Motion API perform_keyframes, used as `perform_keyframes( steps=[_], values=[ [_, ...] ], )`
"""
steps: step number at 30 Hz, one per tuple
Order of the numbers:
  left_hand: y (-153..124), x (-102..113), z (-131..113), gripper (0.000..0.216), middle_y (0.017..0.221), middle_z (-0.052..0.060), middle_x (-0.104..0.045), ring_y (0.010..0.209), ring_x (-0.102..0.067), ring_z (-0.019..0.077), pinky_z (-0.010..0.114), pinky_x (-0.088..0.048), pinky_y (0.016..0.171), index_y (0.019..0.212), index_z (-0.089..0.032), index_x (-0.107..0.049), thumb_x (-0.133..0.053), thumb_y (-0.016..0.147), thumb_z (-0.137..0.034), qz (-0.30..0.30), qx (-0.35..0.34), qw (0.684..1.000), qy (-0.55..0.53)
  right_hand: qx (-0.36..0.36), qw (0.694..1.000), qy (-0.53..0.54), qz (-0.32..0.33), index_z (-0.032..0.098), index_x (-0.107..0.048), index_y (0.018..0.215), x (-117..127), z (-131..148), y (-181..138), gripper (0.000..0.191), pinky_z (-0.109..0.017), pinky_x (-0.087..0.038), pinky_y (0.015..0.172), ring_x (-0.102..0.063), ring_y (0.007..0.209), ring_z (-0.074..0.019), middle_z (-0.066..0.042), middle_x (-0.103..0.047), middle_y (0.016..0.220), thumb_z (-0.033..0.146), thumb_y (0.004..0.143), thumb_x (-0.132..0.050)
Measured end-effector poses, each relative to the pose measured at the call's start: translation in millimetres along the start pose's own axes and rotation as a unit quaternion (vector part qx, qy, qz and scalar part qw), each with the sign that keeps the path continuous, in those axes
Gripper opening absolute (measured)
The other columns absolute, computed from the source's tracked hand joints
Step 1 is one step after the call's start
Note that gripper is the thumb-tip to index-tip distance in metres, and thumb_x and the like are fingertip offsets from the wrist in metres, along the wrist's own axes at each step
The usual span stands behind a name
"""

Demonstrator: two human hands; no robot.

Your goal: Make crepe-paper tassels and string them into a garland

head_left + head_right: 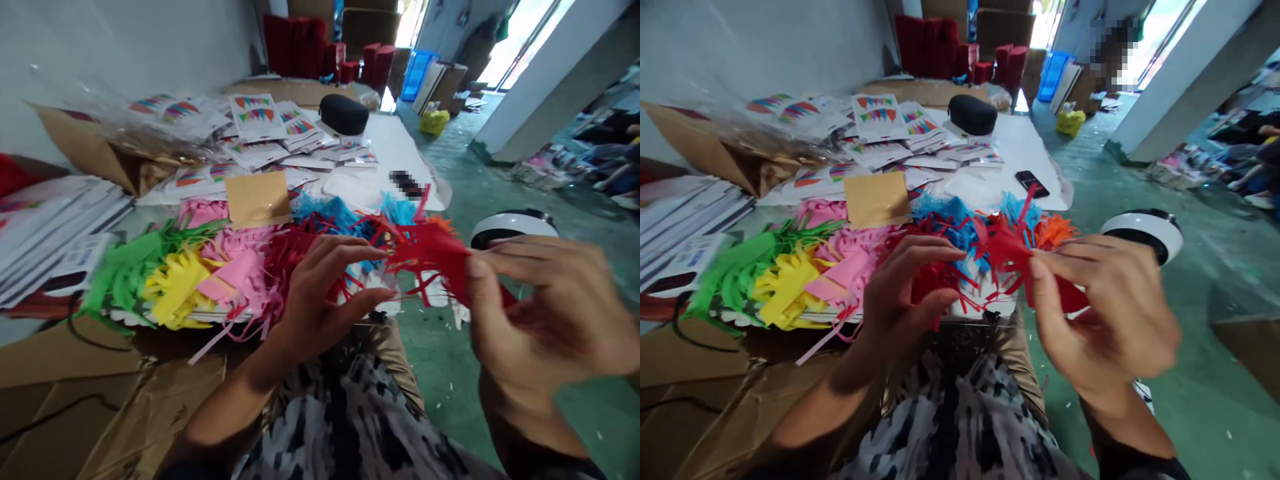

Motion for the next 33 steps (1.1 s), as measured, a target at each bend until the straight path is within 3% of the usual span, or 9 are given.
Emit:
perform_keyframes(
  steps=[3,8,16,19,21,23,26,29,33],
  values=[
    [-0.1,-22.1,0.7,0.038,0.111,0.007,-0.073,0.107,-0.067,0.0215,0.037,-0.055,0.094,0.118,-0.023,-0.068,-0.082,0.087,-0.04,0.003,0.01,0.999,-0.042,0.005,1.0,-0.002,-0.025,0.021,-0.072,0.087,-4.1,10.0,-5.2,0.017,-0.04,-0.057,0.077,-0.071,0.077,-0.0207,-0.002,-0.073,0.08,0.007,0.081,-0.08],
    [-0.9,-34.3,14.4,0.043,0.1,0.001,-0.065,0.087,-0.062,0.0145,0.029,-0.053,0.079,0.113,-0.023,-0.062,-0.087,0.081,-0.038,-0.039,0.074,0.991,-0.103,-0.046,0.999,0.016,0.012,0.025,-0.072,0.091,-1.7,3.7,-16.6,0.018,-0.042,-0.057,0.079,-0.071,0.08,-0.0219,-0.001,-0.075,0.085,0.009,0.084,-0.078],
    [3.9,-44.4,9.5,0.013,0.088,0.001,-0.067,0.085,-0.062,0.0158,0.031,-0.053,0.08,0.086,-0.022,-0.064,-0.077,0.089,-0.023,0.003,0.051,0.998,-0.023,-0.125,0.987,0.078,0.063,0.033,-0.074,0.1,0.1,-4.1,-36.0,0.022,-0.049,-0.054,0.082,-0.068,0.086,-0.028,-0.004,-0.073,0.091,0.016,0.087,-0.076],
    [2.2,-43.8,15.0,0.014,0.088,0.002,-0.069,0.087,-0.064,0.0172,0.033,-0.054,0.083,0.083,-0.021,-0.066,-0.078,0.088,-0.024,0.036,0.082,0.992,-0.088,-0.165,0.963,0.164,0.135,0.03,-0.072,0.095,-2.6,-13.8,-35.0,0.01,-0.045,-0.052,0.083,-0.067,0.087,-0.0259,-0.004,-0.071,0.088,0.021,0.091,-0.072],
    [-1.5,-48.1,21.1,0.014,0.092,0.005,-0.071,0.088,-0.066,0.0185,0.033,-0.055,0.081,0.087,-0.02,-0.067,-0.079,0.087,-0.026,0.108,0.154,0.962,-0.199,-0.221,0.918,0.248,0.216,0.028,-0.069,0.099,-9.0,-23.0,-36.3,0.004,-0.043,-0.052,0.086,-0.066,0.094,-0.0252,-0.005,-0.071,0.096,0.03,0.096,-0.068],
    [-9.0,-54.9,23.3,0.014,0.092,0.006,-0.071,0.084,-0.067,0.0182,0.031,-0.054,0.076,0.091,-0.019,-0.067,-0.078,0.089,-0.028,0.194,0.239,0.899,-0.312,-0.267,0.864,0.324,0.276,0.027,-0.064,0.114,-16.5,-29.6,-39.8,0.023,-0.043,-0.051,0.096,-0.064,0.109,-0.0269,-0.008,-0.069,0.116,0.044,0.099,-0.064],
    [-21.2,-61.4,19.6,0.016,0.085,0.004,-0.067,0.074,-0.063,0.0143,0.026,-0.05,0.068,0.089,-0.018,-0.064,-0.076,0.091,-0.028,0.27,0.333,0.794,-0.43,-0.262,0.795,0.41,0.364,0.027,-0.054,0.134,-31.6,-28.4,-50.0,0.05,-0.046,-0.045,0.109,-0.056,0.127,-0.029,-0.011,-0.06,0.136,0.06,0.096,-0.062],
    [-32.8,-66.2,16.5,0.019,0.084,0.003,-0.066,0.072,-0.061,0.0122,0.023,-0.048,0.066,0.091,-0.017,-0.061,-0.076,0.091,-0.029,0.305,0.384,0.716,-0.498,-0.238,0.736,0.46,0.436,0.023,-0.06,0.124,-42.8,-24.0,-67.7,0.042,-0.037,-0.05,0.095,-0.062,0.11,-0.0237,-0.008,-0.065,0.118,0.055,0.098,-0.062],
    [-47.9,-71.8,23.3,0.025,0.08,0.002,-0.065,0.065,-0.057,0.0105,0.02,-0.043,0.061,0.095,-0.017,-0.058,-0.076,0.091,-0.036,0.312,0.433,0.665,-0.522,-0.261,0.671,0.511,0.469,0.02,-0.061,0.085,-41.1,-25.7,-85.8,0.03,-0.028,-0.047,0.073,-0.058,0.08,-0.0162,-0.002,-0.061,0.087,0.046,0.098,-0.066]
  ],
)
Point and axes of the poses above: each hand's wrist, its own y-axis towards the middle knuckle, its own x-axis out of the back of the hand, z = x × y, the point moved 6 cm from there along y, towards the middle knuckle
